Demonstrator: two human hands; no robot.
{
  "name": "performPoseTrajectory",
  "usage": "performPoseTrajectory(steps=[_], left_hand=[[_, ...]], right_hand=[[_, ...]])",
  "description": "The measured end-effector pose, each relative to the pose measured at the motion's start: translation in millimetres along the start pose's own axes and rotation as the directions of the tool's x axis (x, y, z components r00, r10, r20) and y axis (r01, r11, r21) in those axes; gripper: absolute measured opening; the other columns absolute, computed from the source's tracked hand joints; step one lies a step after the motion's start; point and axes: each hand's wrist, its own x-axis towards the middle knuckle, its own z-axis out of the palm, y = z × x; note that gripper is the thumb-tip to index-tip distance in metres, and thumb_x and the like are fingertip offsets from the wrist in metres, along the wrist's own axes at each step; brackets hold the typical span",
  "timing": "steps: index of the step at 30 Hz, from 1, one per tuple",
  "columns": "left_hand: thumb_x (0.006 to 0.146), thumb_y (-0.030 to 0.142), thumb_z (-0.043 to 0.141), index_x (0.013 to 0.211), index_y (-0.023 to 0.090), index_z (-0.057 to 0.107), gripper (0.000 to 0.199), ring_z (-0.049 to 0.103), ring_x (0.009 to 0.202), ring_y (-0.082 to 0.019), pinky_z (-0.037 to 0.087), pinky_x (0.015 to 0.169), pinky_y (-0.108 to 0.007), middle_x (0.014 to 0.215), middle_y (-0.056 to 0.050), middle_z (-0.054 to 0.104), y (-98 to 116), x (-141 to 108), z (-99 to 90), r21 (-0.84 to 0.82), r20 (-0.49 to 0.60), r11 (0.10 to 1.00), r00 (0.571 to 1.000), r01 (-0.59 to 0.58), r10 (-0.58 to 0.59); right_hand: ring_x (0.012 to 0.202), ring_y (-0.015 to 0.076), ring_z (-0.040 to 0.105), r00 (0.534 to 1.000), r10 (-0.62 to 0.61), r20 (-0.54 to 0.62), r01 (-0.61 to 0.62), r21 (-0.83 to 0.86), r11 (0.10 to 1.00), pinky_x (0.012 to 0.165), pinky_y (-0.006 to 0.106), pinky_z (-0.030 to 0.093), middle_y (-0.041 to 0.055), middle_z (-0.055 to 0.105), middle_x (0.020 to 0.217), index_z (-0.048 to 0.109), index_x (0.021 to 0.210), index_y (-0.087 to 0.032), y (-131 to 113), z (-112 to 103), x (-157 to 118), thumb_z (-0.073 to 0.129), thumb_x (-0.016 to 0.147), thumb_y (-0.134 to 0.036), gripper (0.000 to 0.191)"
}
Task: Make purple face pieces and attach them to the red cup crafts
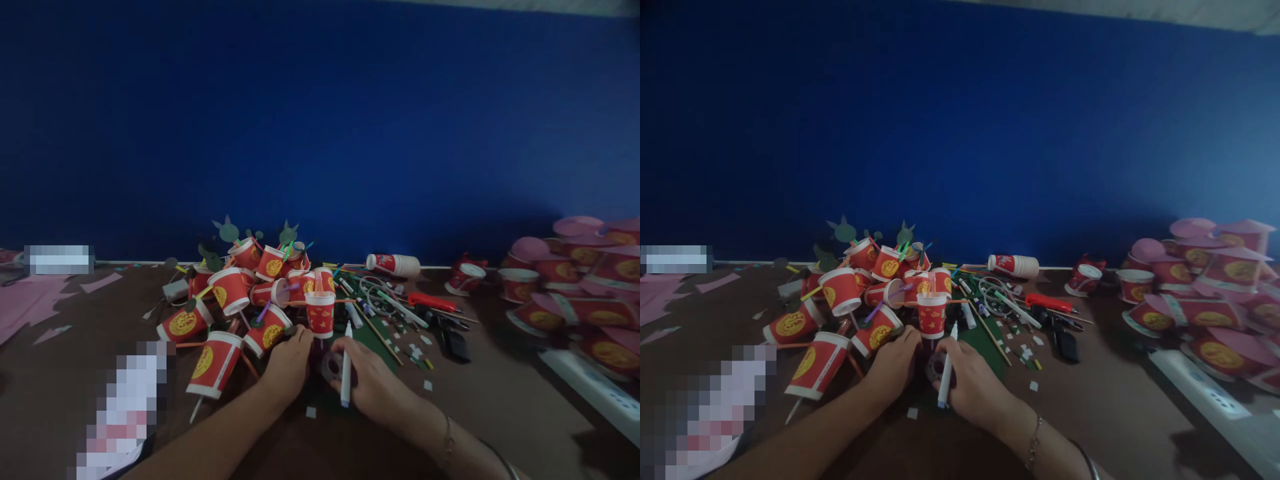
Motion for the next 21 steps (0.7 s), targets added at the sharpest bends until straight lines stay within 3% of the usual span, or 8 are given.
performPoseTrajectory(steps=[6, 21], left_hand=[[0.079, 0.001, 0.038, 0.098, 0.017, 0.046, 0.027, 0.059, 0.086, -0.016, 0.048, 0.075, -0.028, 0.101, -0.006, 0.054, -2, 1, 0.7, -0.046, -0.002, 0.999, 1.000, -0.021, 0.021], [0.082, 0.006, 0.036, 0.096, 0.017, 0.047, 0.021, 0.058, 0.082, -0.016, 0.049, 0.072, -0.028, 0.102, -0.006, 0.052, -2, 0, 4.2, -0.054, -0.067, 0.996, 0.996, -0.068, 0.064]], right_hand=[[0.083, 0.0194, 0.053, 0.999, -0.037, -0.007, 0.037, 0.045, 0.998, 0.073, 0.028, 0.041, 0.0043, 0.056, 0.092, 0.047, 0.100, -0.021, 4, 19, 2, 0.060, 0.068, -0.010, 0.036], [0.084, 0.0214, 0.051, 0.993, -0.114, 0.005, 0.114, -0.052, 0.992, 0.078, 0.033, 0.040, 0.0054, 0.057, 0.090, 0.048, 0.098, -0.019, 0, 22, 4, 0.057, 0.068, -0.008, 0.033]])
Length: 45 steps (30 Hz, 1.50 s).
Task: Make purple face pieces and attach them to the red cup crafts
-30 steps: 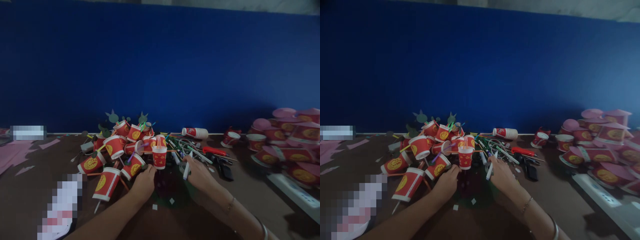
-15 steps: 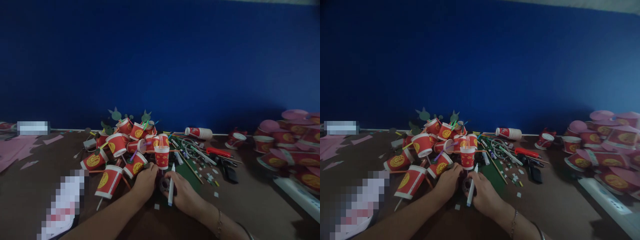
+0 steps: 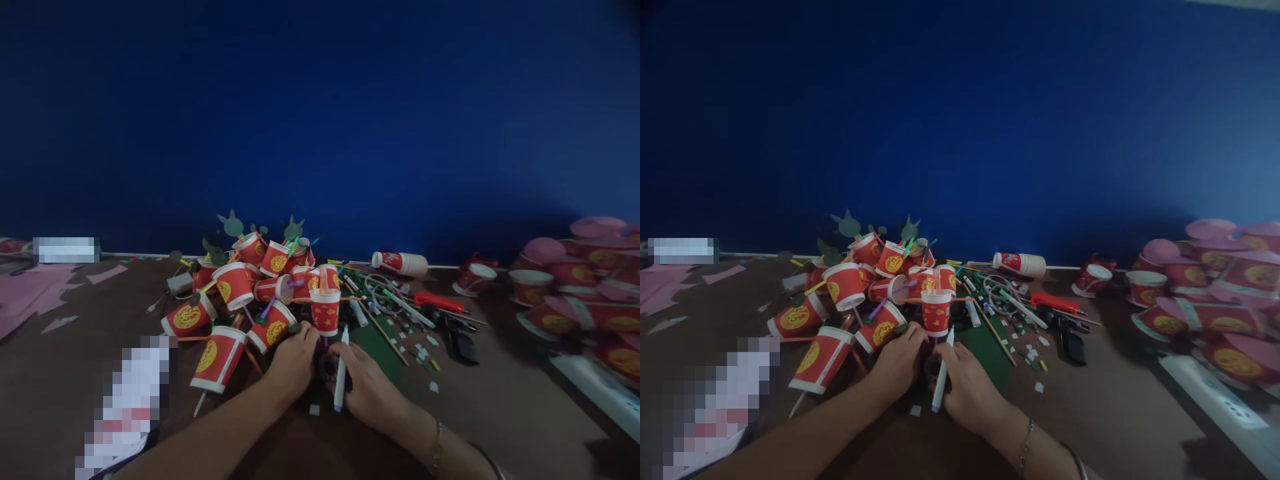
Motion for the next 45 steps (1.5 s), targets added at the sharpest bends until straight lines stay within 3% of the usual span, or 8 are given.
performPoseTrajectory(steps=[4, 7, 10, 13, 17, 22, 45], left_hand=[[0.082, 0.008, 0.038, 0.098, 0.019, 0.048, 0.022, 0.059, 0.081, -0.018, 0.049, 0.068, -0.028, 0.099, -0.004, 0.055, 0, -3, 1.8, 0.018, -0.047, 1.000, 0.999, -0.023, 0.024], [0.081, 0.006, 0.037, 0.098, 0.019, 0.048, 0.024, 0.059, 0.081, -0.018, 0.049, 0.068, -0.028, 0.097, -0.004, 0.057, 1, -4, 2.7, 0.021, -0.070, 0.999, 0.997, -0.043, 0.044], [0.080, 0.005, 0.036, 0.098, 0.019, 0.049, 0.026, 0.059, 0.083, -0.018, 0.048, 0.069, -0.028, 0.097, -0.004, 0.058, 2, -7, 1.4, 0.007, -0.094, 0.998, 0.993, -0.065, 0.066], [0.079, 0.007, 0.038, 0.096, 0.019, 0.048, 0.024, 0.059, 0.084, -0.018, 0.048, 0.072, -0.028, 0.095, -0.004, 0.058, 5, -11, -1.8, -0.058, -0.133, 0.992, 0.986, -0.112, 0.104], [0.082, 0.023, 0.042, 0.097, 0.019, 0.048, 0.017, 0.059, 0.083, -0.019, 0.047, 0.073, -0.029, 0.091, -0.005, 0.060, 9, -15, -4.4, -0.110, -0.144, 0.982, 0.980, -0.156, 0.140], [0.078, 0.044, 0.053, 0.102, 0.019, 0.047, 0.035, 0.060, 0.087, -0.022, 0.047, 0.073, -0.031, 0.096, -0.006, 0.061, 11, -15, -2.5, -0.139, -0.057, 0.978, 0.987, -0.157, 0.150], [0.077, 0.038, 0.057, 0.107, 0.022, 0.048, 0.036, 0.061, 0.093, -0.022, 0.047, 0.077, -0.031, 0.102, -0.005, 0.064, 8, -13, 0.1, -0.203, -0.004, 0.966, 0.987, -0.160, 0.163]], right_hand=[[0.084, 0.0212, 0.053, 0.999, 0.025, -0.020, -0.024, 0.039, 0.999, 0.076, 0.032, 0.041, 0.0050, 0.058, 0.090, 0.049, 0.099, -0.019, 0, -5, -1, 0.060, 0.066, -0.011, 0.035], [0.073, 0.0179, 0.055, 0.990, 0.115, -0.081, -0.104, 0.131, 0.986, 0.067, 0.028, 0.043, 0.0026, 0.059, 0.083, 0.048, 0.097, -0.020, 6, -11, -2, 0.057, 0.072, -0.017, 0.027], [0.069, 0.0162, 0.056, 0.952, 0.224, -0.210, -0.172, 0.242, 0.955, 0.064, 0.027, 0.043, 0.0017, 0.060, 0.078, 0.049, 0.089, -0.020, 17, -16, -3, 0.049, 0.079, -0.020, 0.010], [0.073, 0.0172, 0.059, 0.919, 0.267, -0.288, -0.165, 0.335, 0.928, 0.067, 0.028, 0.045, 0.0032, 0.063, 0.080, 0.047, 0.081, -0.021, 29, -16, -1, 0.046, 0.081, -0.021, 0.001], [0.072, 0.0181, 0.061, 0.914, 0.308, -0.264, -0.174, 0.430, 0.886, 0.067, 0.029, 0.047, 0.0031, 0.064, 0.076, 0.047, 0.078, -0.021, 39, -12, 1, 0.046, 0.081, -0.021, 0.003], [0.071, 0.0180, 0.062, 0.909, 0.333, -0.252, -0.198, 0.441, 0.876, 0.065, 0.028, 0.048, 0.0014, 0.061, 0.073, 0.047, 0.078, -0.021, 45, -9, 2, 0.046, 0.081, -0.022, 0.003], [0.069, 0.0177, 0.063, 0.920, 0.312, -0.236, -0.173, 0.468, 0.866, 0.061, 0.027, 0.046, 0.0016, 0.066, 0.073, 0.046, 0.078, -0.021, 46, -11, 1, 0.047, 0.079, -0.020, 0.002]])
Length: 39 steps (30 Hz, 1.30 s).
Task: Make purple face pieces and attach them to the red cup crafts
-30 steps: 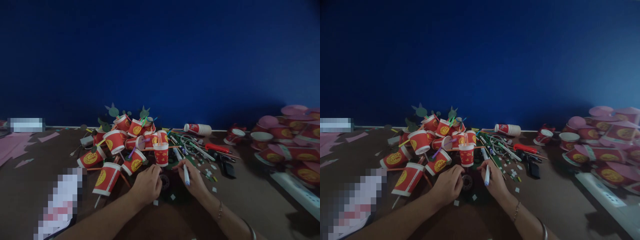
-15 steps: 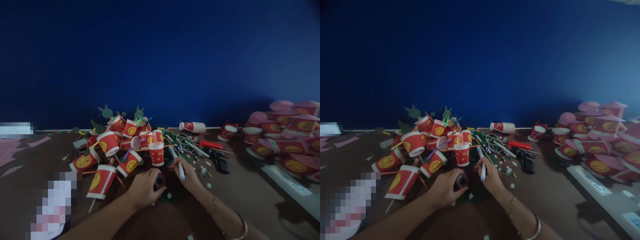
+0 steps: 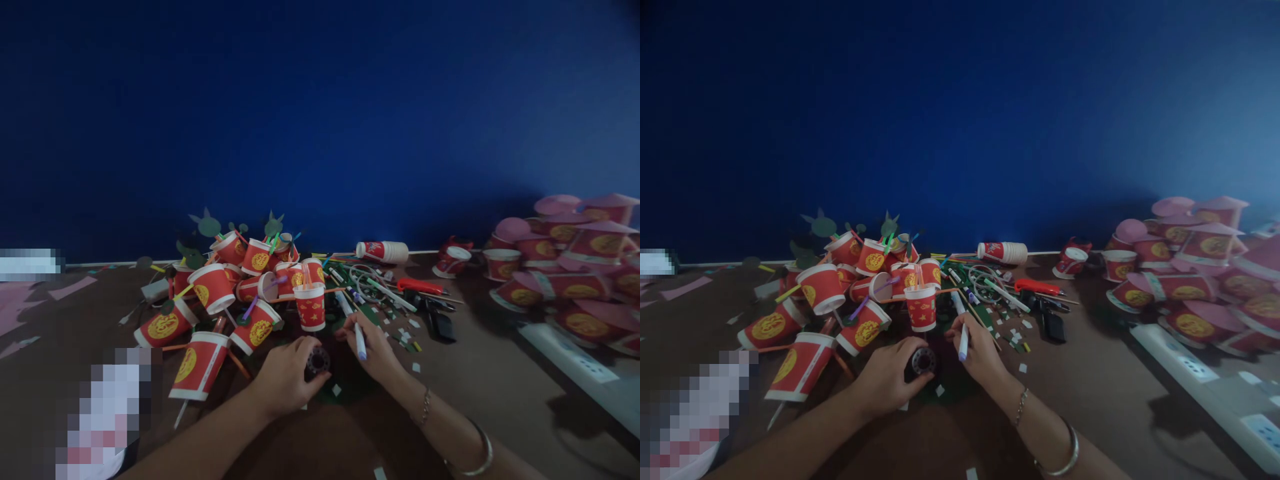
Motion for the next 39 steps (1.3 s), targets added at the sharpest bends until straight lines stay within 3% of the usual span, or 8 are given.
performPoseTrajectory(steps=[13, 17, 20, 22, 25, 29, 33, 39], left_hand=[[0.080, 0.034, 0.051, 0.114, 0.020, 0.044, 0.038, 0.058, 0.100, -0.022, 0.049, 0.079, -0.031, 0.112, -0.008, 0.058, 3, -4, -0.5, 0.006, -0.085, 0.997, 0.993, -0.080, 0.081], [0.080, 0.012, 0.039, 0.111, 0.020, 0.050, 0.033, 0.060, 0.090, -0.017, 0.049, 0.077, -0.028, 0.112, -0.007, 0.057, 10, -1, -31.0, 0.054, -0.121, 0.994, 0.988, -0.091, 0.097], [0.082, 0.010, 0.036, 0.101, 0.021, 0.058, 0.031, 0.061, 0.085, -0.018, 0.049, 0.076, -0.030, 0.099, -0.004, 0.062, 16, 4, -63.3, 0.087, -0.143, 0.994, 0.989, 0.059, -0.046], [0.083, 0.010, 0.037, 0.102, 0.021, 0.060, 0.032, 0.063, 0.083, -0.021, 0.050, 0.073, -0.034, 0.096, -0.005, 0.064, 25, 4, -74.1, 0.174, -0.079, 0.977, 0.991, 0.122, -0.110], [0.075, 0.003, 0.043, 0.123, 0.018, 0.051, 0.051, 0.065, 0.075, -0.026, 0.053, 0.062, -0.038, 0.118, -0.015, 0.057, 47, -6, -58.7, 0.374, 0.131, 0.920, 0.976, 0.115, -0.175], [0.073, -0.005, 0.038, 0.135, 0.021, 0.038, 0.068, 0.066, 0.064, -0.025, 0.055, 0.046, -0.037, 0.144, -0.020, 0.024, 80, -24, -5.7, 0.490, 0.290, 0.862, 0.909, 0.128, -0.299], [0.075, -0.002, 0.038, 0.138, 0.014, 0.032, 0.065, 0.066, 0.062, -0.024, 0.055, 0.044, -0.036, 0.142, -0.025, 0.022, 92, -25, 21.9, 0.517, 0.254, 0.849, 0.929, 0.105, -0.270], [0.074, 0.000, 0.043, 0.135, 0.011, 0.036, 0.062, 0.065, 0.053, -0.020, 0.054, 0.040, -0.031, 0.137, -0.028, 0.029, 83, -19, 25.7, 0.603, 0.183, 0.789, 0.942, 0.118, -0.281]], right_hand=[[0.068, 0.0167, 0.062, 1.000, -0.020, 0.001, 0.020, -0.047, 0.999, 0.061, 0.026, 0.045, 0.0015, 0.066, 0.073, 0.047, 0.077, -0.020, 4, 0, 1, 0.047, 0.078, -0.018, 0.002], [0.066, 0.0179, 0.062, 1.000, 0.017, -0.014, -0.018, -0.041, 0.999, 0.058, 0.026, 0.045, 0.0015, 0.066, 0.070, 0.047, 0.077, -0.021, 5, 1, 1, 0.048, 0.076, -0.018, 0.004], [0.066, 0.0182, 0.062, 1.000, 0.015, -0.001, -0.015, -0.014, 1.000, 0.058, 0.026, 0.045, 0.0022, 0.067, 0.071, 0.046, 0.077, -0.021, 5, 2, 1, 0.048, 0.076, -0.018, 0.004], [0.068, 0.0184, 0.063, 1.000, 0.002, 0.005, -0.002, -0.002, 1.000, 0.059, 0.026, 0.046, 0.0027, 0.067, 0.073, 0.046, 0.077, -0.021, 4, 1, 1, 0.048, 0.077, -0.019, 0.003], [0.070, 0.0183, 0.064, 1.000, 0.006, -0.003, -0.006, -0.033, 0.999, 0.062, 0.027, 0.046, 0.0026, 0.067, 0.074, 0.047, 0.077, -0.021, 2, 0, 1, 0.046, 0.079, -0.018, 0.003], [0.070, 0.0179, 0.063, 1.000, -0.030, 0.002, 0.030, -0.046, 0.999, 0.063, 0.028, 0.047, 0.0016, 0.065, 0.073, 0.046, 0.077, -0.021, 1, -1, 1, 0.046, 0.079, -0.018, 0.003], [0.071, 0.0190, 0.064, 0.999, -0.042, 0.001, 0.042, -0.057, 0.997, 0.064, 0.029, 0.048, 0.0019, 0.064, 0.073, 0.046, 0.077, -0.021, 0, -1, 1, 0.046, 0.079, -0.019, 0.003], [0.073, 0.0197, 0.064, 1.000, -0.011, 0.010, 0.012, -0.066, 0.998, 0.066, 0.030, 0.049, 0.0035, 0.064, 0.075, 0.046, 0.077, -0.021, 0, -1, 2, 0.045, 0.080, -0.022, 0.003]])
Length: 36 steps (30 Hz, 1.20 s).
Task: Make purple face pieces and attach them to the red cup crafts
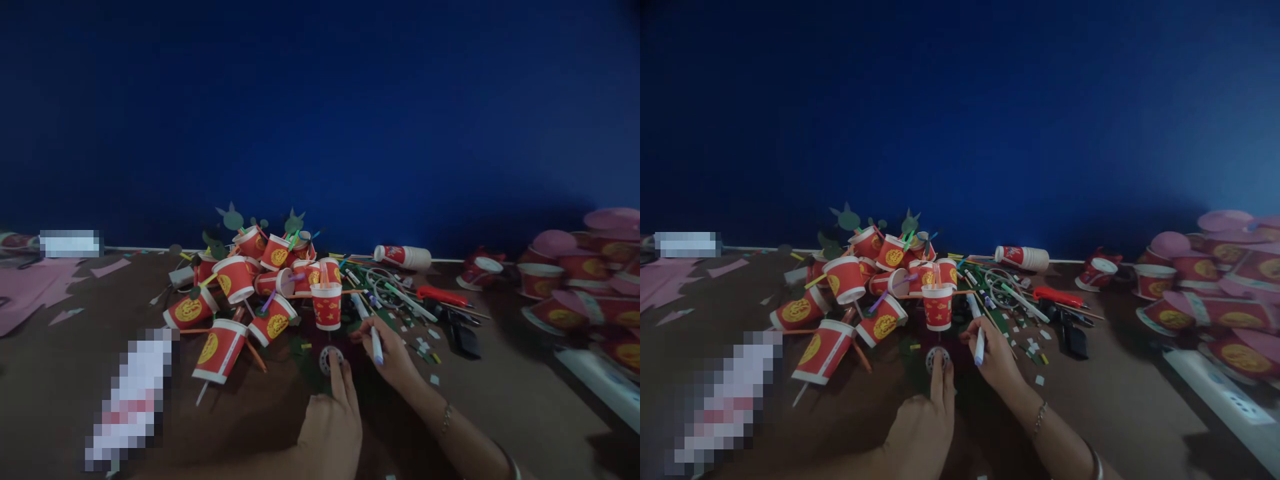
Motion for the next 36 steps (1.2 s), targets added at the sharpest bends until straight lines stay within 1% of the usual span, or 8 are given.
performPoseTrajectory(steps=[2, 6, 11, 17, 23, 29, 36], left_hand=[[0.076, 0.003, 0.044, 0.134, 0.009, 0.037, 0.059, 0.064, 0.050, -0.018, 0.052, 0.038, -0.028, 0.135, -0.029, 0.031, 0, 0, 4.2, 0.052, -0.037, 0.999, 0.999, 0.014, -0.012], [0.078, 0.008, 0.047, 0.132, 0.010, 0.040, 0.054, 0.062, 0.047, -0.015, 0.051, 0.037, -0.025, 0.132, -0.029, 0.037, 0, 0, 10.6, 0.140, -0.110, 0.989, 0.994, 0.043, -0.028], [0.079, 0.012, 0.049, 0.130, 0.009, 0.043, 0.051, 0.061, 0.044, -0.014, 0.049, 0.036, -0.023, 0.127, -0.030, 0.041, -1, 1, 14.3, 0.168, -0.131, 0.985, 0.991, 0.030, -0.008], [0.079, 0.016, 0.052, 0.127, 0.008, 0.047, 0.050, 0.059, 0.041, -0.013, 0.048, 0.035, -0.023, 0.125, -0.031, 0.044, 2, 2, 22.5, 0.180, -0.218, 0.983, 0.976, 0.049, -0.009], [0.076, 0.017, 0.054, 0.125, 0.008, 0.050, 0.049, 0.058, 0.039, -0.013, 0.046, 0.033, -0.023, 0.122, -0.031, 0.047, 2, 2, 23.4, 0.197, -0.236, 0.980, 0.972, 0.034, 0.014], [0.076, 0.015, 0.052, 0.126, 0.007, 0.049, 0.050, 0.057, 0.039, -0.013, 0.045, 0.033, -0.022, 0.122, -0.032, 0.046, 2, 2, 24.7, 0.205, -0.242, 0.978, 0.970, 0.036, 0.014], [0.076, 0.015, 0.052, 0.125, 0.007, 0.050, 0.049, 0.056, 0.038, -0.012, 0.044, 0.034, -0.023, 0.122, -0.031, 0.047, 5, 3, 30.8, 0.228, -0.252, 0.973, 0.967, 0.042, 0.017]], right_hand=[[0.072, 0.0193, 0.064, 1.000, 0.004, 0.003, -0.004, 0.023, 1.000, 0.066, 0.029, 0.049, 0.0035, 0.064, 0.075, 0.046, 0.077, -0.021, 1, 0, 0, 0.046, 0.080, -0.022, 0.003], [0.071, 0.0189, 0.064, 1.000, 0.023, 0.014, -0.024, 0.058, 0.998, 0.066, 0.029, 0.050, 0.0040, 0.065, 0.077, 0.046, 0.077, -0.021, 3, 1, 0, 0.046, 0.079, -0.021, 0.002], [0.071, 0.0183, 0.064, 1.000, 0.025, 0.012, -0.025, 0.056, 0.998, 0.068, 0.029, 0.050, 0.0036, 0.064, 0.077, 0.046, 0.078, -0.021, 2, 1, 0, 0.046, 0.079, -0.020, 0.002], [0.072, 0.0182, 0.064, 0.999, 0.036, 0.009, -0.037, 0.052, 0.998, 0.067, 0.029, 0.050, 0.0034, 0.065, 0.077, 0.046, 0.078, -0.021, 2, 1, 0, 0.047, 0.079, -0.020, 0.002], [0.073, 0.0187, 0.064, 0.999, 0.029, 0.020, -0.030, 0.068, 0.997, 0.069, 0.031, 0.051, 0.0040, 0.064, 0.078, 0.046, 0.078, -0.021, 0, 1, 0, 0.046, 0.079, -0.021, 0.001], [0.072, 0.0181, 0.064, 0.999, 0.027, 0.019, -0.028, 0.058, 0.998, 0.068, 0.030, 0.051, 0.0035, 0.064, 0.076, 0.046, 0.077, -0.021, -1, 0, -1, 0.045, 0.079, -0.019, 0.003], [0.072, 0.0180, 0.064, 0.999, 0.031, 0.023, -0.032, 0.059, 0.998, 0.067, 0.029, 0.051, 0.0037, 0.065, 0.078, 0.046, 0.078, -0.021, 3, 1, 0, 0.047, 0.079, -0.019, 0.002]])
